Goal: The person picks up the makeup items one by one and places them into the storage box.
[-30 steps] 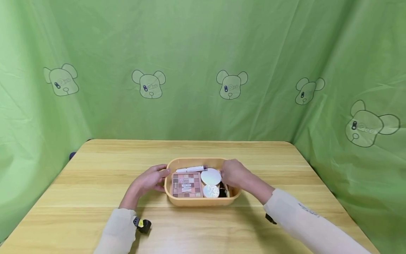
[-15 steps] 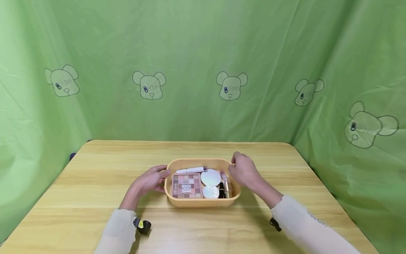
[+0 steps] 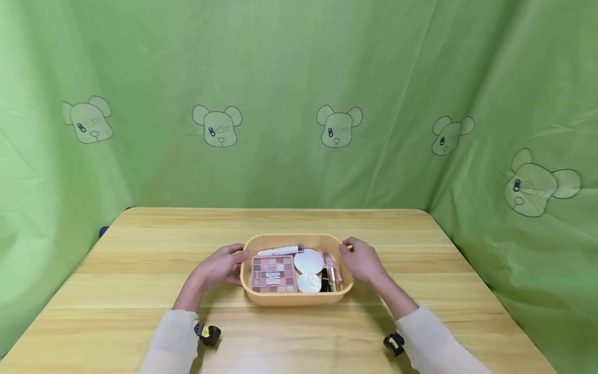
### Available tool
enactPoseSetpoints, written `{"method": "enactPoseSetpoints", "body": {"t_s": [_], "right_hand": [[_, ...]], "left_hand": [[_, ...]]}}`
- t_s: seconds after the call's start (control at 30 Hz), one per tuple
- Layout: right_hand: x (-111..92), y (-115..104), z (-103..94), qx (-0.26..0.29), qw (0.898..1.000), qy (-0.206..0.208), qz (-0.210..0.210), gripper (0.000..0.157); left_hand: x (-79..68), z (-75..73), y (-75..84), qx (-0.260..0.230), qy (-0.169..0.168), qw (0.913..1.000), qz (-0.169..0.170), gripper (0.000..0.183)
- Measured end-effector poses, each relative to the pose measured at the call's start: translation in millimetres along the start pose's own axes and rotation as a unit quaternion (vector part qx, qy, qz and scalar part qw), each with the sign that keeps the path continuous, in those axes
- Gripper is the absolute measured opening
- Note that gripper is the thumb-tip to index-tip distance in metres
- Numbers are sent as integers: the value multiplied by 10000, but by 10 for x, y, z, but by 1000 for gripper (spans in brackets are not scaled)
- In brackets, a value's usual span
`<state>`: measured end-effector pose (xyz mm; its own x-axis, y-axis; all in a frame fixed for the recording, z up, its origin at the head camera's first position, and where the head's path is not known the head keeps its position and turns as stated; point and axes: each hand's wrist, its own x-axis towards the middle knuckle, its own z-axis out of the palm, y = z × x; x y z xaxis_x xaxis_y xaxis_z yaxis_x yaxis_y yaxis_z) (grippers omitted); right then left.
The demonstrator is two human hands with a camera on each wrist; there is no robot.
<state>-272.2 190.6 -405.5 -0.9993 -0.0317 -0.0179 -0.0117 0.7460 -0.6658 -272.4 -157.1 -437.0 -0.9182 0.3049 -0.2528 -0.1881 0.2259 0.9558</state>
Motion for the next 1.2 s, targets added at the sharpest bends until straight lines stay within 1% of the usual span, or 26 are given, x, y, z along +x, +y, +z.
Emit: {"method": "enactPoseSetpoints", "body": {"t_s": [0.1,0.2,0.27,0.4,0.53,0.6,0.7,1.0,1.2], "right_hand": [[-15,39,26,473,9987,-117,114,47],[-19,89,53,963,9951,-153,174,47],[-11,133,61,1403,9894,-251,263,47],[8,185,58,2180,9737,-497,430,48],[28,212,47,2576,9620,-773,464,48],[34,220,44,2654,9590,-877,457,48],[41,236,42,2659,9582,-968,418,49],[49,268,39,2486,9629,-947,450,53],[54,243,49,2436,9642,-936,478,54]], "left_hand": [[-5,-13,4,-11,26,10000,1,63],[-2,-16,3,-43,1,10000,-5,62],[6,-3,1,-109,-14,9999,-22,62],[15,5,-5,-171,-18,9999,-22,63],[14,-6,-15,-182,8,9998,-8,63],[13,-13,-19,-174,-7,9998,6,63],[17,-17,-23,-150,-8,9999,23,62],[10,0,10,-155,-20,9999,59,60],[-9,-12,12,-27,-26,10000,78,59]]}}
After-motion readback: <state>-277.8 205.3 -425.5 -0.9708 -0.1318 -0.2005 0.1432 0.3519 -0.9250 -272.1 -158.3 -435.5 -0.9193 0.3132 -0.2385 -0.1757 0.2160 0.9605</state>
